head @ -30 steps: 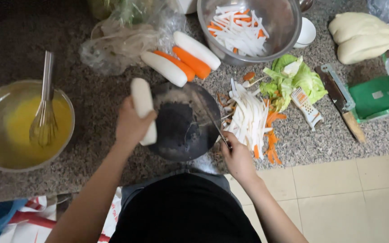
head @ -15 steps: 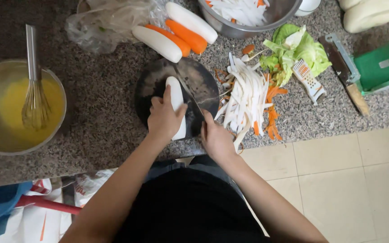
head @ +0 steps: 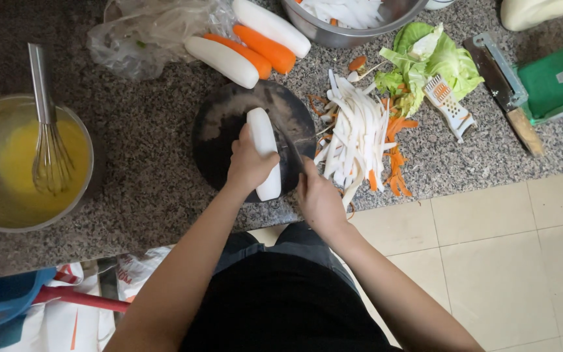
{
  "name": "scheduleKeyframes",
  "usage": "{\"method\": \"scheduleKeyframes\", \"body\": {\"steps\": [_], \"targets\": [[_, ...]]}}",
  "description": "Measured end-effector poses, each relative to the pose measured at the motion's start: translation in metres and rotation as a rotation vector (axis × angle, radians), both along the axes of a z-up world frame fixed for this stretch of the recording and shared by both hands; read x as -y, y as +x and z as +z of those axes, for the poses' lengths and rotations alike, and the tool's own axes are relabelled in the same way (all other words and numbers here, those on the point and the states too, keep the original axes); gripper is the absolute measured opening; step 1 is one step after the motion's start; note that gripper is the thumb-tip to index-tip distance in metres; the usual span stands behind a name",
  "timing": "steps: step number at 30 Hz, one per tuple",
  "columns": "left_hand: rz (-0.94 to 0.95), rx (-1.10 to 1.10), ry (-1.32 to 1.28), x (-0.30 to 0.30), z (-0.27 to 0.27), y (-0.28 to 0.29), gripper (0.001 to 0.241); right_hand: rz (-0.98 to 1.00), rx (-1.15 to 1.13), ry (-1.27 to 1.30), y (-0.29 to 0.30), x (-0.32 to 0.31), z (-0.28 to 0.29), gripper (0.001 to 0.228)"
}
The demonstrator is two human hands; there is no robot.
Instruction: The person is slicing white radishes and carrots into thin strips on a cutting board using a large knife.
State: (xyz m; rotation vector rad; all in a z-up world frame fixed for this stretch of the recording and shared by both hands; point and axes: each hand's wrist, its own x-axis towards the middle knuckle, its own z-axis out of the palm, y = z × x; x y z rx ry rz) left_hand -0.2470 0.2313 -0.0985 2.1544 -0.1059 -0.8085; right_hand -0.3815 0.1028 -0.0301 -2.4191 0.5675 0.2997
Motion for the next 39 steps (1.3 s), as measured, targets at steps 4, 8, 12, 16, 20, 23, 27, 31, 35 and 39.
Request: {"method": "scheduleKeyframes", "body": {"steps": [4,8,12,16,20,23,27,31,35,39], "targets": [[0.046,0.001,-0.026,0.0,0.022,-0.001,0.1,-0.018,-0.025,0.017,-0.006,0.007,-0.011,0.04],[0.105,0.012,-0.046,-0.01,0.011,0.004,0.102,-0.002,-0.05,0.02,-0.005,0.006,-0.014,0.039],[0.112,0.056,-0.073,-0.021,-0.004,0.006,0.106,0.046,-0.013,0.006,-0.003,-0.003,-0.029,0.038],[0.121,0.053,-0.078,-0.005,0.009,-0.007,0.103,0.041,-0.028,-0.001,-0.001,-0.006,-0.026,0.039],[0.098,0.049,-0.038,0.009,0.036,-0.02,0.106,0.041,-0.04,-0.047,-0.005,0.002,-0.035,0.041],[0.063,0.103,0.048,0.011,0.061,-0.022,0.101,0.062,-0.05,-0.055,-0.005,0.004,-0.035,0.041],[-0.058,0.215,0.253,0.005,0.055,-0.019,0.09,0.097,-0.05,-0.068,-0.001,-0.002,-0.035,0.038],[-0.091,0.195,0.229,0.001,0.028,-0.007,0.093,0.105,-0.018,-0.076,0.003,-0.008,-0.033,0.038],[-0.123,0.177,0.239,0.002,0.013,0.005,0.077,0.118,-0.011,-0.076,0.005,-0.007,-0.018,0.041],[-0.131,0.115,0.173,0.004,-0.025,0.027,0.09,0.14,-0.001,-0.103,0.007,-0.005,-0.006,0.041]]}}
